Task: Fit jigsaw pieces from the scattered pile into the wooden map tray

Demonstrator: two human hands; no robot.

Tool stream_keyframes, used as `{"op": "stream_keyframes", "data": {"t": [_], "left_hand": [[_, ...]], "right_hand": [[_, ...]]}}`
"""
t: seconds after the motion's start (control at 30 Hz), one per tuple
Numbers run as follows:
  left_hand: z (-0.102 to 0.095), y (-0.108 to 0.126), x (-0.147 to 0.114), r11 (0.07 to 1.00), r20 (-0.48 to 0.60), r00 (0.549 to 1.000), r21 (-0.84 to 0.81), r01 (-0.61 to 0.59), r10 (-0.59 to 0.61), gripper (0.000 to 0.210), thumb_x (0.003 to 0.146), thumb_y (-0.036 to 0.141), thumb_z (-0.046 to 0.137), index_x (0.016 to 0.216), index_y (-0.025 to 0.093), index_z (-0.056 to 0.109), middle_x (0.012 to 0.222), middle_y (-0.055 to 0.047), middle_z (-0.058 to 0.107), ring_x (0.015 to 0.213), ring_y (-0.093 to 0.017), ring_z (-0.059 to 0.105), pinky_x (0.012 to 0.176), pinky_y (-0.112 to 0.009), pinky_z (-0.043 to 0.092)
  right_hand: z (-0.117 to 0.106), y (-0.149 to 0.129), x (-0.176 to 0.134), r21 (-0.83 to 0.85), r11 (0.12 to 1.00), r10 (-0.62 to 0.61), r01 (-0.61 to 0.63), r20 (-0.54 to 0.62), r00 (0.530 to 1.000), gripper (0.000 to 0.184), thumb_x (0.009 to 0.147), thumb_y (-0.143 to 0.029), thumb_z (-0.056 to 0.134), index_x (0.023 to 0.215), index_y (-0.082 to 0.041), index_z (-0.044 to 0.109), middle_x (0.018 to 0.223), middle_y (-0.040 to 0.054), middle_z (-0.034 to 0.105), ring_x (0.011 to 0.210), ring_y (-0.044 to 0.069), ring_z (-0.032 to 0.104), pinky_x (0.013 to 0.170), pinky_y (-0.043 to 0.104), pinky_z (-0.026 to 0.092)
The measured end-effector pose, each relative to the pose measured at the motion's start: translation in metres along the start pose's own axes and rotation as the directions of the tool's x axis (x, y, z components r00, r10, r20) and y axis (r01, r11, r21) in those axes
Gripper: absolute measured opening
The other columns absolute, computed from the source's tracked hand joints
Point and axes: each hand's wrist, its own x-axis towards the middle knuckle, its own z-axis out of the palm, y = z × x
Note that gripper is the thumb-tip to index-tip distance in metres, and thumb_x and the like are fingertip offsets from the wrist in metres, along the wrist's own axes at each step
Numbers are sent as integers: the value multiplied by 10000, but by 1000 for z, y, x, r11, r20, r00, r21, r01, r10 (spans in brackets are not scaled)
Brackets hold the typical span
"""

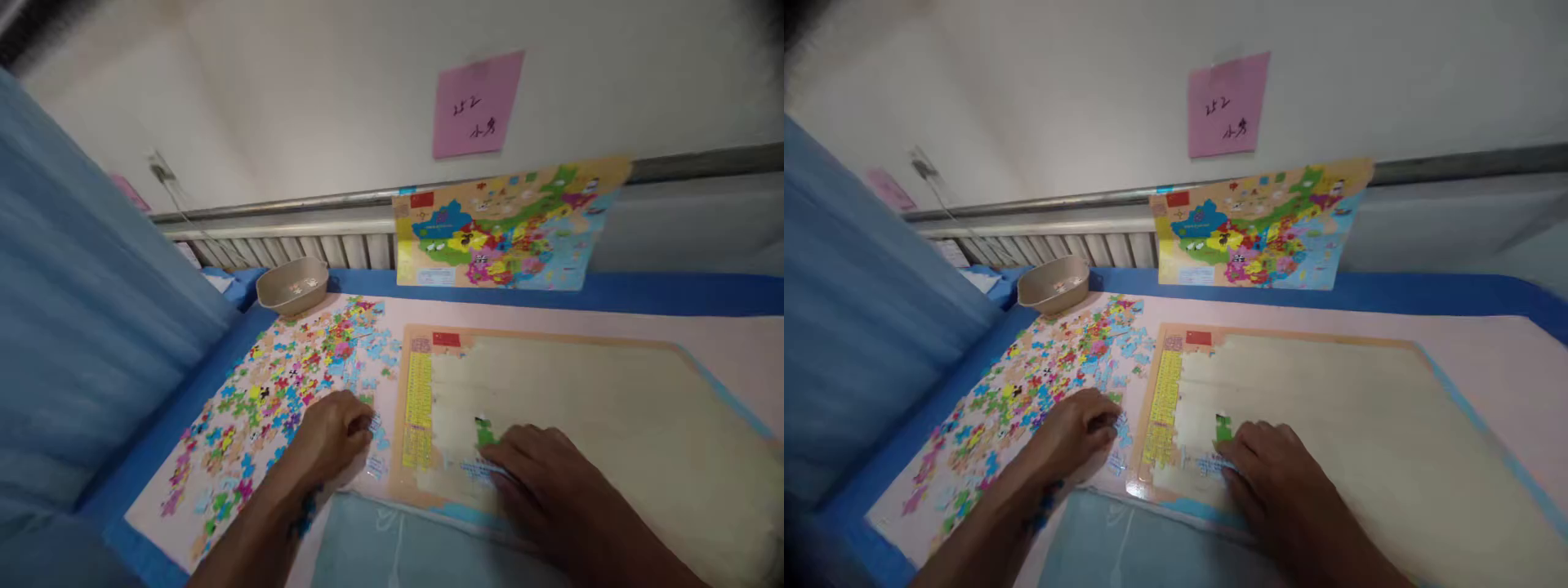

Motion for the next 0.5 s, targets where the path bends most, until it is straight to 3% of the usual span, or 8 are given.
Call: {"op": "stream_keyframes", "data": {"t": [0.17, 0.33, 0.5], "left_hand": [[-2, 3, -1, 1000, 0, 1000, 11, -15, 15, 108, 769, 116, 623, 734, 217, 605, 758, 10, 600, 804, -178, 580, 745, -297, 375], [0, 2, -1, 1000, -16, 1000, 13, -12, 13, 149, 806, 124, 648, 895, 232, 698, 865, 2, 668, 860, -178, 623, 787, -289, 422], [2, 3, -1, 999, -22, 999, 35, -37, 38, 136, 827, 126, 647, 898, 216, 721, 878, -27, 695, 877, -209, 632, 810, -323, 426]], "right_hand": [[2, 1, -4, -8, 999, -43, 43, -30, 999, 212, 1047, -232, 484, 1020, -244, 695, 912, 68, 666, 828, 262, 606, 770, 425, 448], [4, 3, -2, -21, 997, -74, 73, -55, 996, 213, 1049, -230, 488, 1005, -248, 696, 895, 61, 664, 818, 253, 602, 761, 404, 428], [2, 0, -1, -33, 998, -48, 47, -30, 998, 199, 1046, -238, 510, 986, -238, 700, 899, 67, 661, 826, 254, 583, 773, 401, 406]]}}
